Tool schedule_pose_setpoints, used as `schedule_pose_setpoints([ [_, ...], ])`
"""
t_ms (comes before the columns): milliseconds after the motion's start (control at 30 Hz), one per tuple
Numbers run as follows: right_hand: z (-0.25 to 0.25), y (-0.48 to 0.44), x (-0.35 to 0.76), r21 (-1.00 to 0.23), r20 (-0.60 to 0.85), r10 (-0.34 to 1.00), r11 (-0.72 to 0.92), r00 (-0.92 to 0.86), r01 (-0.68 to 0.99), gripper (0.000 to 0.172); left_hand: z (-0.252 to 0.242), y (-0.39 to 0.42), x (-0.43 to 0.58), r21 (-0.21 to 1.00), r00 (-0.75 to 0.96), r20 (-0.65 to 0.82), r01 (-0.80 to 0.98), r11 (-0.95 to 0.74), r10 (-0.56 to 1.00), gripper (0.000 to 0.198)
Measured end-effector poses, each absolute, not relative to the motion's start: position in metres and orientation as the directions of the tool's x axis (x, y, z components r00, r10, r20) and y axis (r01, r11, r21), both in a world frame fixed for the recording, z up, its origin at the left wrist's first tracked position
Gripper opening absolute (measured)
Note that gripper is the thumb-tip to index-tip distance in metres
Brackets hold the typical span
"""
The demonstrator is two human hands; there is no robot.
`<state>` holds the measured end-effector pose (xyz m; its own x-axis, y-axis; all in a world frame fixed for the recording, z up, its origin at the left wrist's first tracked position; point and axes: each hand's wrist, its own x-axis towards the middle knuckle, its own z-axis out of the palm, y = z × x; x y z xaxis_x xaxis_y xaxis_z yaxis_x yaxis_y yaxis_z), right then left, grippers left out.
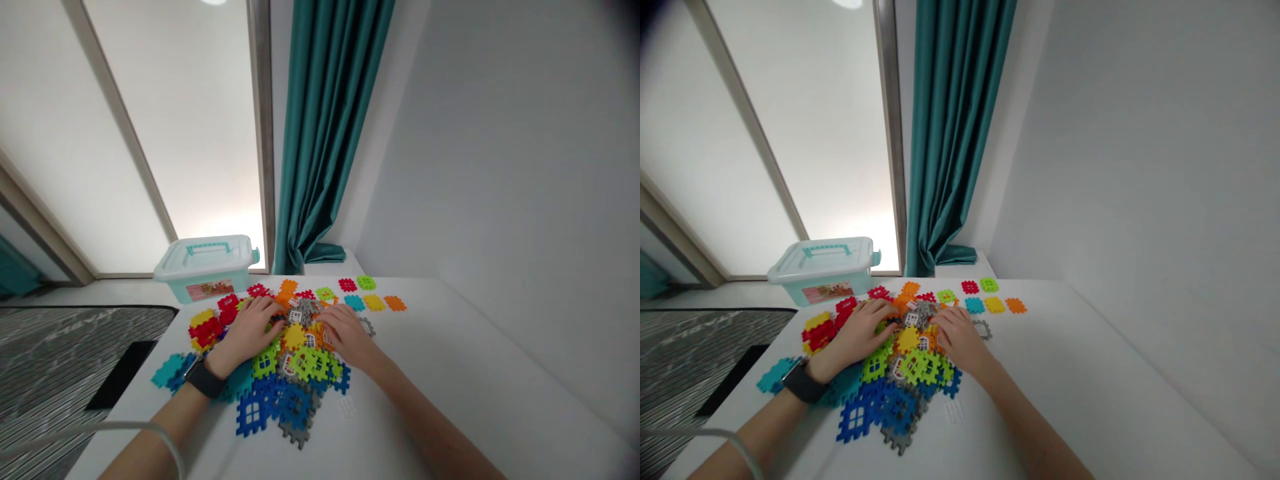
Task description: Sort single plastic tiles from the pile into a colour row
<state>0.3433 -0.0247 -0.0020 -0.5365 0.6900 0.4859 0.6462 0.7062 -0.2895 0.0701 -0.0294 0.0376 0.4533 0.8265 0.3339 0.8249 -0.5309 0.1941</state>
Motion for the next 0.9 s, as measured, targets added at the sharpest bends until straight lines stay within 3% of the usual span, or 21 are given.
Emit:
schedule_pose_setpoints([
  [300,-0.009,-0.048,0.375,-0.275,0.434,0.753,0.633,-0.494,0.723,0.033,0.023,-0.045,0.067,0.26,0.415,0.47,0.778,-0.572,0.779,0.019],
  [567,-0.014,-0.052,0.371,-0.25,0.364,0.787,0.599,-0.499,0.761,0.031,0.017,-0.049,0.069,0.222,0.464,0.447,0.771,-0.597,0.765,0.018],
  [900,-0.02,-0.047,0.372,-0.336,0.423,0.788,0.596,-0.448,0.73,0.031,0.018,-0.052,0.073,0.252,0.473,0.417,0.76,-0.599,0.776,0.021],
])
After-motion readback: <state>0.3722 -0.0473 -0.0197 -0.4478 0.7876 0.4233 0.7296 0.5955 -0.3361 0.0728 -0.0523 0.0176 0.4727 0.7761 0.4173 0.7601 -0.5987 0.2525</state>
